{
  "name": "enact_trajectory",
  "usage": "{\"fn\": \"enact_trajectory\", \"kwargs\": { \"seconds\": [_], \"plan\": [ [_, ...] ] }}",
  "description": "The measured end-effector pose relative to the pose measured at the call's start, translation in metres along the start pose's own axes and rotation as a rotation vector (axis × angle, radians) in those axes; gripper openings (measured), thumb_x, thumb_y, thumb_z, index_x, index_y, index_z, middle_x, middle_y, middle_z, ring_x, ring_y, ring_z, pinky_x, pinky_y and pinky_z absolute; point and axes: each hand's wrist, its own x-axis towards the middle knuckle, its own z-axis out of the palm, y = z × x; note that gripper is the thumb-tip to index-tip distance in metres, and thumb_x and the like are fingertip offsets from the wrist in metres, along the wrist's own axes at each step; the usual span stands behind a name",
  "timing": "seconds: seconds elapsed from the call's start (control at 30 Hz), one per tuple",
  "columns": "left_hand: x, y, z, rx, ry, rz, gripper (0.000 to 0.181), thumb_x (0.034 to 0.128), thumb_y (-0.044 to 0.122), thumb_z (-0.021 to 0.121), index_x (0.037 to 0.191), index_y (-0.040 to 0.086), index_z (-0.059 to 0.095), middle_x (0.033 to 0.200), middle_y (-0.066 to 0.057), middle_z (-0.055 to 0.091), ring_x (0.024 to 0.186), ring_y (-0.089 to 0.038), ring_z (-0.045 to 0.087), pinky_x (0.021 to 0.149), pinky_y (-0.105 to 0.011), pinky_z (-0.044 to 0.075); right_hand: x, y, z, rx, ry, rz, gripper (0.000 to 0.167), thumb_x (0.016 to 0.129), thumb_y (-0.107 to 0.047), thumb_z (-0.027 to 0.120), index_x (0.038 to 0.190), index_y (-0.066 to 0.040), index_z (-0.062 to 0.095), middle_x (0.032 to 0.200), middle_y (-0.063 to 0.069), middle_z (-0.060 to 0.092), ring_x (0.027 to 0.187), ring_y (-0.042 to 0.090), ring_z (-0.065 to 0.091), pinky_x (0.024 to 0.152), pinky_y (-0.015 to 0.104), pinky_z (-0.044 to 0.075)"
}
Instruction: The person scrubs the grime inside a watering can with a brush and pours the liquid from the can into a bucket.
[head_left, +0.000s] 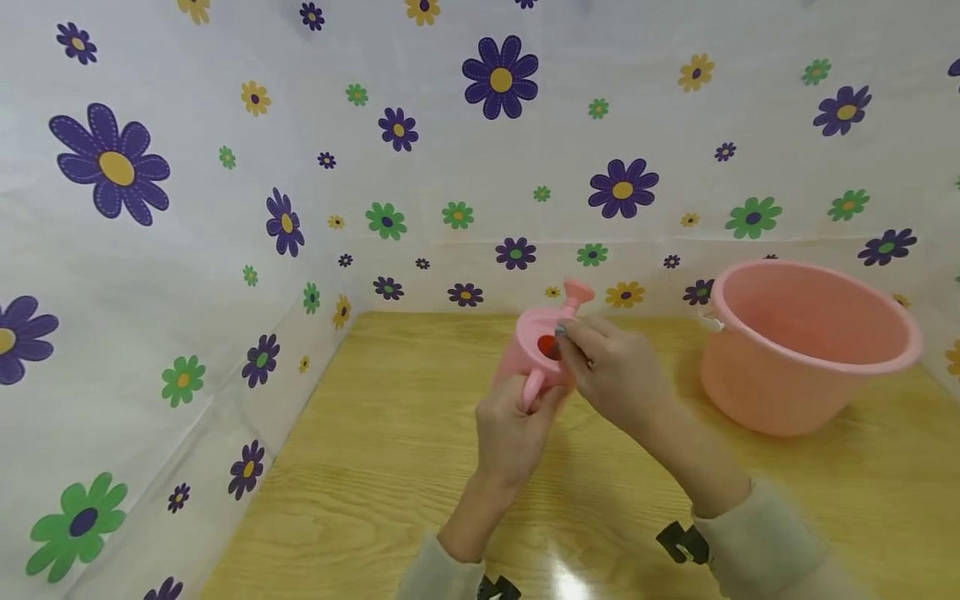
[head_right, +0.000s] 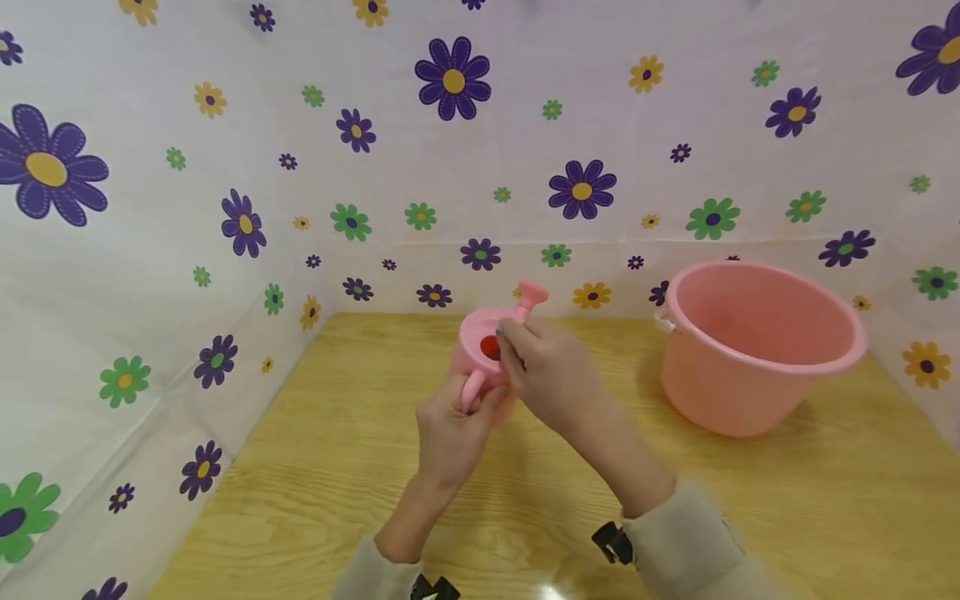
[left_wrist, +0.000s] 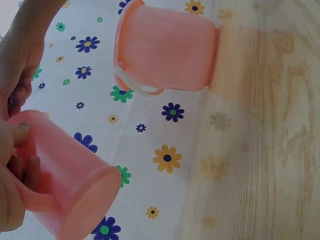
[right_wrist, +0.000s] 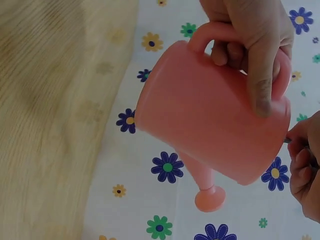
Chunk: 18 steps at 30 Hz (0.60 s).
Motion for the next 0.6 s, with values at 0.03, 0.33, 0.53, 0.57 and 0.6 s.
{"fn": "enact_trajectory", "kwargs": {
  "seconds": [0.03, 0.33, 0.53, 0.57, 0.6],
  "plan": [
    [0.0, -0.001, 0.0, 0.003, -0.015, 0.003, 0.047, 0.0767, 0.011, 0.086, 0.061, 0.01, 0.041, 0.057, 0.001, 0.036, 0.056, -0.006, 0.032, 0.05, -0.015, 0.027, -0.003, -0.001, 0.0, -0.013, 0.033, 0.014, 0.011, 0.083, 0.005, 0.074, 0.092, 0.002, 0.069, 0.074, 0.011, 0.063, 0.059, 0.019, 0.054, 0.052, 0.029, 0.051],
    [-0.015, -0.005, 0.013, -0.123, -0.111, -0.035, 0.05, 0.0725, 0.008, 0.087, 0.059, 0.011, 0.039, 0.056, 0.001, 0.036, 0.058, -0.002, 0.031, 0.053, -0.01, 0.026, -0.042, -0.012, 0.015, -0.069, 0.401, 0.078, 0.02, 0.094, -0.007, 0.061, 0.096, 0.01, 0.072, 0.066, 0.013, 0.061, 0.049, 0.016, 0.052, 0.043, 0.028, 0.045],
    [-0.016, -0.007, 0.019, -0.066, -0.062, 0.088, 0.053, 0.0726, 0.012, 0.088, 0.06, 0.014, 0.037, 0.055, 0.003, 0.034, 0.055, 0.0, 0.027, 0.048, -0.009, 0.022, -0.045, -0.005, 0.018, -0.09, 0.436, 0.088, 0.028, 0.098, -0.014, 0.057, 0.098, 0.009, 0.072, 0.064, 0.012, 0.06, 0.048, 0.017, 0.056, 0.043, 0.028, 0.048],
    [-0.016, -0.006, 0.019, -0.063, -0.049, 0.097, 0.053, 0.0716, 0.011, 0.088, 0.059, 0.014, 0.037, 0.055, 0.003, 0.035, 0.054, 0.0, 0.028, 0.049, -0.009, 0.022, -0.044, -0.004, 0.016, -0.089, 0.434, 0.084, 0.027, 0.097, -0.014, 0.058, 0.098, 0.009, 0.072, 0.064, 0.012, 0.061, 0.048, 0.018, 0.056, 0.043, 0.029, 0.048],
    [-0.015, -0.006, 0.018, -0.06, -0.039, 0.106, 0.053, 0.071, 0.011, 0.089, 0.059, 0.014, 0.037, 0.055, 0.003, 0.035, 0.054, -0.001, 0.029, 0.049, -0.009, 0.023, -0.043, -0.004, 0.014, -0.085, 0.435, 0.081, 0.026, 0.096, -0.012, 0.059, 0.097, 0.009, 0.073, 0.065, 0.012, 0.061, 0.048, 0.018, 0.057, 0.043, 0.029, 0.048]
  ]
}}
